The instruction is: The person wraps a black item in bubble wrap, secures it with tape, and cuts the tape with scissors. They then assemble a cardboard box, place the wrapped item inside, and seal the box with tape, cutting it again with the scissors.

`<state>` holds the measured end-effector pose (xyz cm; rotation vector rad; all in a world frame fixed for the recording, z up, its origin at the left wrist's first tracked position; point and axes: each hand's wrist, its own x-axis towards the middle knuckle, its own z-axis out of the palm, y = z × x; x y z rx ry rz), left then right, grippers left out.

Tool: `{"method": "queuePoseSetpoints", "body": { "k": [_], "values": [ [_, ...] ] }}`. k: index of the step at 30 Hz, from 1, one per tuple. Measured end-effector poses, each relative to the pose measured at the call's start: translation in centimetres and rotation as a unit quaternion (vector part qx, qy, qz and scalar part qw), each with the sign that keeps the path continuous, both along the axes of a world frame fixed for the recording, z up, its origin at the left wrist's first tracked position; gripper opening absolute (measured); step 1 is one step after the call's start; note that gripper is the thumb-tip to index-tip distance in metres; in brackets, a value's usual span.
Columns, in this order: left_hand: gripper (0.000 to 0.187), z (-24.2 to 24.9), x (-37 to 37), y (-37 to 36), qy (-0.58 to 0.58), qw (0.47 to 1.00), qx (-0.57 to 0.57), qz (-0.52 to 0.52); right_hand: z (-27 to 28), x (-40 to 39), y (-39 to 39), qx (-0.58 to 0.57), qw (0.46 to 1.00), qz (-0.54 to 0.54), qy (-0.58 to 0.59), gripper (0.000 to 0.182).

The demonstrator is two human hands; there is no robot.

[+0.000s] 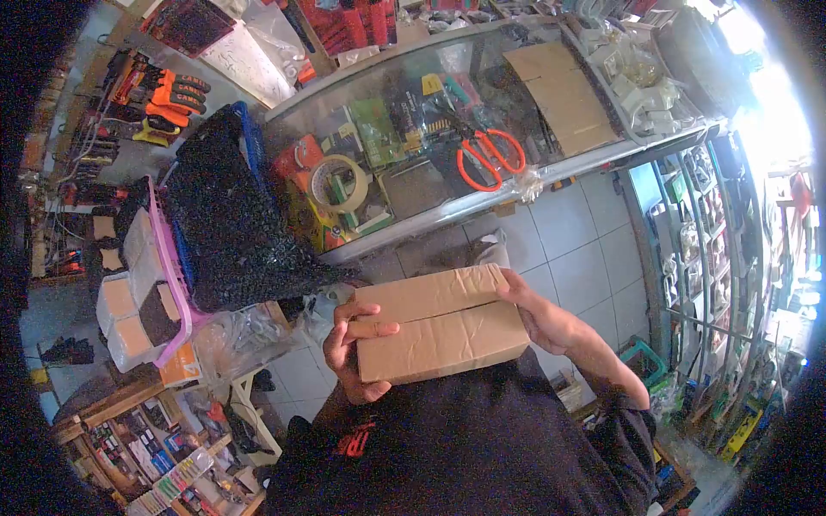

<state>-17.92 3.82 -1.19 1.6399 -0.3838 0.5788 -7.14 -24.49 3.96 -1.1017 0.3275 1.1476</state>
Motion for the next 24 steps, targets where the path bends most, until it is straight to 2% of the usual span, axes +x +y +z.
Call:
{"method": "queuePoseSetpoints", "body": {
  "k": [4,9,11,14,16,19,22,24],
  "values": [
    [0.095,0.6,1.5,0.9,-0.041,0.996,0.083,-0.019,0.1,1.4,0.1,-0.001,0.998,-0.006,-0.056,0.073],
    [0.092,3.4,8.0,2.6,-0.137,0.968,0.212,0.005,2.8,8.6,1.8,0.023,0.954,-0.027,-0.297,0.066],
    [0.093,3.8,11.7,3.5,-0.139,0.964,0.226,0.012,3.2,12.5,3.1,0.033,0.937,-0.029,-0.347,0.069],
    [0.095,2.8,16.1,4.5,-0.112,0.966,0.231,0.042,0.2,17.7,4.9,0.032,0.903,-0.025,-0.427,0.062],
    [0.095,0.6,18.3,5.1,-0.087,0.972,0.211,0.062,-2.2,20.4,5.9,0.028,0.901,-0.030,-0.431,0.058],
    [0.089,-0.1,20.1,5.1,-0.027,0.964,0.245,0.100,-5.2,22.1,7.4,0.043,0.904,-0.065,-0.420,0.056],
    [0.085,0.4,20.1,4.8,-0.046,0.919,0.360,0.154,-6.6,22.8,7.6,0.038,0.909,-0.071,-0.409,0.060],
    [0.088,1.2,19.5,4.0,-0.005,0.903,0.393,0.174,-5.6,21.9,7.9,0.030,0.917,-0.080,-0.390,0.063]
  ]
}}
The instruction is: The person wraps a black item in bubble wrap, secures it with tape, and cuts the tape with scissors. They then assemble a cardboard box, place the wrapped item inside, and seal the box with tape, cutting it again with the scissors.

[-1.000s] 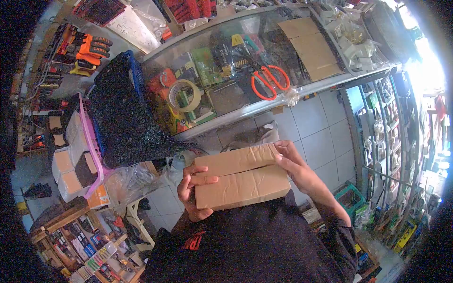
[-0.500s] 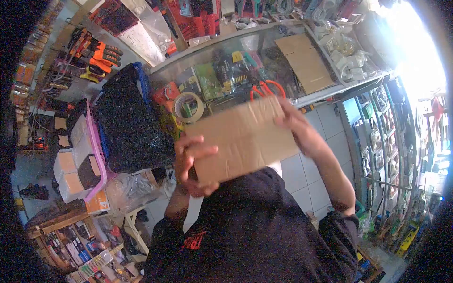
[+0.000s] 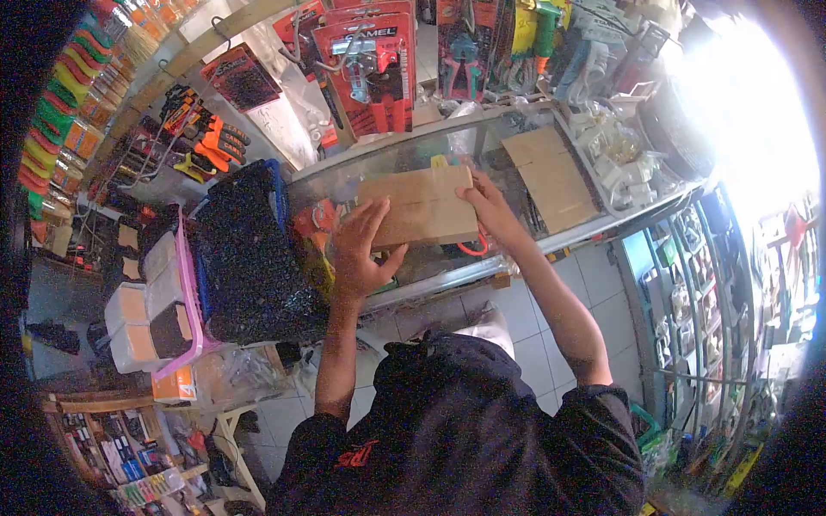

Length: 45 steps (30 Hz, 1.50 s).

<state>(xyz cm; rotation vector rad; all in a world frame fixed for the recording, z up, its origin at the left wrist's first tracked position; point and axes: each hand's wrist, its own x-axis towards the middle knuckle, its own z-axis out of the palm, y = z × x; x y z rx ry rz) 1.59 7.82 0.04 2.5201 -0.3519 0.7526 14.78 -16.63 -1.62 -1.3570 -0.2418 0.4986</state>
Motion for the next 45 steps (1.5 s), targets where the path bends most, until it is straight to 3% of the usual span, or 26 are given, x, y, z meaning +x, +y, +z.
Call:
{"method": "queuePoseSetpoints", "body": {
  "k": [7,10,12,15,18,21,30,33,36,38,42,45],
  "values": [
    [0.095,1.4,0.7,-6.5,0.101,0.984,0.122,0.077,-1.6,1.0,-0.4,-0.047,0.997,0.029,-0.061,0.063],
    [0.094,1.2,1.8,-8.5,0.093,0.992,0.053,0.064,-2.0,1.0,-0.4,-0.030,0.996,0.021,-0.079,0.061],
    [0.093,1.3,1.9,-8.9,0.102,0.990,0.073,0.066,-1.2,0.5,-0.7,-0.035,0.997,0.010,-0.063,0.060],
    [0.089,1.6,1.7,-9.1,0.122,0.983,0.115,0.074,-0.9,0.8,-1.6,-0.200,0.930,-0.072,-0.300,0.057],
    [0.084,2.1,1.6,-9.4,0.144,0.974,0.154,0.084,3.3,-0.5,-2.6,-0.250,0.921,-0.104,-0.280,0.047],
    [0.080,2.0,1.9,-9.5,0.156,0.969,0.171,0.083,3.3,-0.3,-2.8,0.016,0.992,-0.021,-0.122,0.036],
    [0.070,1.3,1.7,-9.5,0.159,0.961,0.211,0.084,7.1,0.5,-3.6,-0.113,0.989,0.083,0.042,0.031],
    [0.073,1.2,1.7,-9.3,0.154,0.966,0.192,0.075,5.1,1.2,-3.5,0.039,0.997,0.065,-0.018,0.034],
    [0.080,1.2,1.7,-9.2,0.147,0.970,0.182,0.067,4.7,2.4,-4.2,-0.020,0.963,0.082,-0.257,0.042],
    [0.084,1.2,1.9,-9.2,0.140,0.971,0.183,0.064,4.3,2.6,-4.3,-0.054,0.941,0.099,-0.320,0.042],
    [0.089,1.3,1.8,-9.2,0.139,0.972,0.181,0.060,4.0,3.2,-4.3,-0.075,0.910,0.098,-0.397,0.037],
    [0.089,1.3,1.8,-9.2,0.133,0.975,0.172,0.054,3.9,3.8,-4.2,-0.070,0.914,0.111,-0.383,0.032]
  ]
}}
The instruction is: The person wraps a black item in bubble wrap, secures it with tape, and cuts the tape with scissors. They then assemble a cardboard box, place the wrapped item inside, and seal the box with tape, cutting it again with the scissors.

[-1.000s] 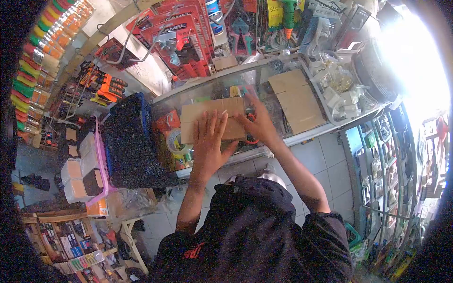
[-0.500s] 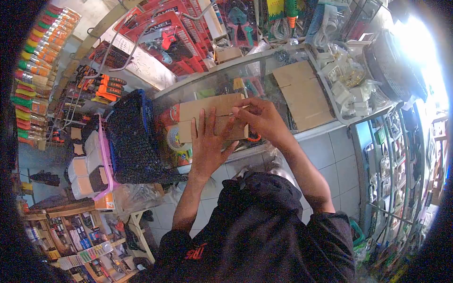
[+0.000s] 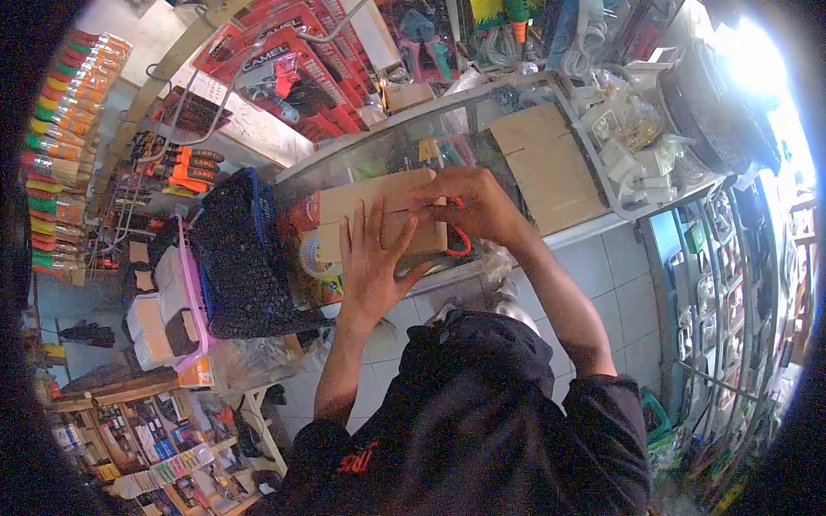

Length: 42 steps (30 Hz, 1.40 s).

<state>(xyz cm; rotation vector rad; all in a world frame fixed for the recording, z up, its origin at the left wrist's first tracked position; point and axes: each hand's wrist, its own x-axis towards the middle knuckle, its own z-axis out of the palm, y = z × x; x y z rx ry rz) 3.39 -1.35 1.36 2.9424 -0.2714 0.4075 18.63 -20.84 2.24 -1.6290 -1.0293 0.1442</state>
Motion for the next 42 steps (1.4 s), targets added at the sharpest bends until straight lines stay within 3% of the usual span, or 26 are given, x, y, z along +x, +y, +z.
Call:
{"method": "queuePoseSetpoints", "body": {
  "k": [6,9,12,18,30,40,42],
  "values": [
    [0.097,-0.5,0.0,-0.1,-0.027,1.000,-0.010,-0.003,0.4,0.2,-0.3,-0.029,0.999,-0.006,0.026,0.023],
    [0.103,-0.6,0.0,-0.1,-0.025,1.000,-0.014,0.007,-1.1,0.1,-0.6,0.006,0.993,-0.065,0.098,0.030],
    [0.105,-0.5,0.0,-0.3,-0.033,0.998,-0.042,0.015,-3.0,-1.2,0.1,0.188,0.924,-0.091,0.320,0.037],
    [0.100,-0.3,0.3,-1.0,-0.021,0.998,-0.050,0.036,-5.7,-2.8,1.9,0.132,0.923,-0.181,0.313,0.043],
    [0.092,0.0,0.4,-1.1,0.034,0.997,0.007,0.064,-7.4,-2.4,2.8,0.131,0.945,-0.193,0.228,0.045],
    [0.083,1.3,1.4,-2.5,0.035,0.998,0.026,0.033,-6.3,-2.7,2.6,0.171,0.925,-0.194,0.279,0.049],
    [0.089,-0.1,1.8,-2.6,0.014,1.000,0.006,0.025,-5.9,-2.6,2.1,0.164,0.915,-0.188,0.317,0.053]
  ]
}}
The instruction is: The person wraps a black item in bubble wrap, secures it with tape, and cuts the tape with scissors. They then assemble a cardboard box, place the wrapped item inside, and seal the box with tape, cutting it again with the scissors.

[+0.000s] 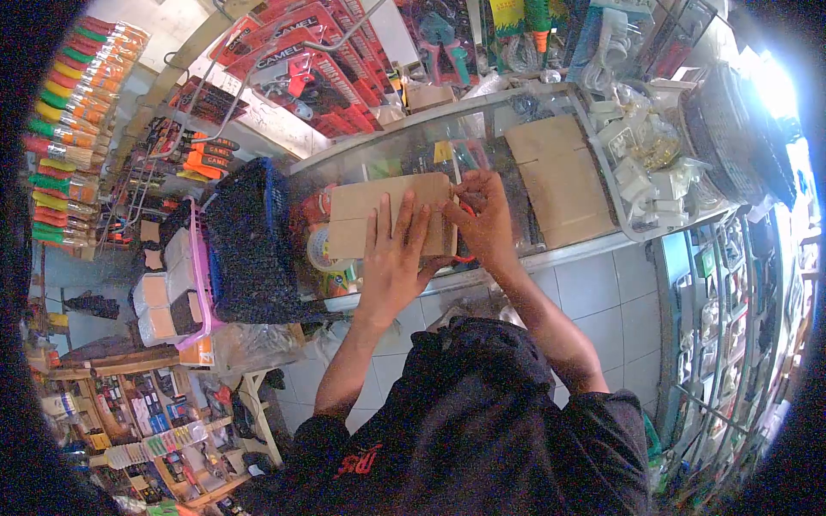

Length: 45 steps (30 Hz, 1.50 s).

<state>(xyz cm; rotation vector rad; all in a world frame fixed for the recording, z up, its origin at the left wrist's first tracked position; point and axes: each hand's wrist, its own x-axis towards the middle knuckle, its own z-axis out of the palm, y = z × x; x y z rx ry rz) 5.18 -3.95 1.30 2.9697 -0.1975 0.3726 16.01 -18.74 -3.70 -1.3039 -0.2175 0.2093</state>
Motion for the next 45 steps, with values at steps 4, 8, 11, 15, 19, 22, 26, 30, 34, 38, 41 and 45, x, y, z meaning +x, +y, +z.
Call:
{"method": "queuePoseSetpoints", "body": {
  "k": [4,8,11,15,19,22,26,30,34,38,41,45],
  "values": [
    [0.091,-0.1,-0.1,-0.9,-0.019,0.999,-0.037,0.026,2.2,-0.4,-1.3,0.046,0.992,0.058,0.106,0.053],
    [0.077,-1.4,0.4,-1.6,-0.081,0.994,-0.037,0.060,3.3,-1.0,-2.6,0.089,0.975,0.093,0.181,0.048],
    [0.066,-2.2,0.8,-2.0,-0.116,0.989,-0.045,0.074,3.2,-0.7,-3.6,0.111,0.963,0.134,0.204,0.048],
    [0.061,-2.0,0.9,-2.2,-0.119,0.989,-0.044,0.072,4.8,0.0,-4.4,0.086,0.953,0.179,0.227,0.051],
    [0.064,-2.3,0.9,-2.4,-0.115,0.989,-0.070,0.067,5.3,1.0,-4.8,0.125,0.933,0.208,0.266,0.054],
    [0.065,-2.3,1.1,-2.4,-0.127,0.986,-0.078,0.068,5.3,1.1,-4.8,0.110,0.932,0.213,0.272,0.054],
    [0.066,-2.4,1.1,-2.3,-0.135,0.985,-0.087,0.070,5.3,0.9,-4.8,0.105,0.933,0.217,0.268,0.054],
    [0.064,-2.3,1.1,-2.2,-0.133,0.985,-0.087,0.066,5.4,0.8,-4.9,0.095,0.936,0.242,0.239,0.053],
    [0.060,-2.2,1.0,-2.3,-0.112,0.990,-0.065,0.064,4.8,1.2,-5.2,0.125,0.920,0.236,0.286,0.052],
    [0.057,-2.6,1.0,-2.2,-0.115,0.989,-0.066,0.060,6.0,1.1,-5.0,0.098,0.924,0.226,0.293,0.051],
    [0.057,-2.4,0.8,-2.2,-0.102,0.991,-0.057,0.062,6.9,1.5,-5.1,0.057,0.921,0.236,0.303,0.050],
    [0.056,-2.4,0.9,-2.1,-0.096,0.993,-0.038,0.064,6.1,2.4,-5.3,0.079,0.912,0.273,0.297,0.052]
  ]
}}
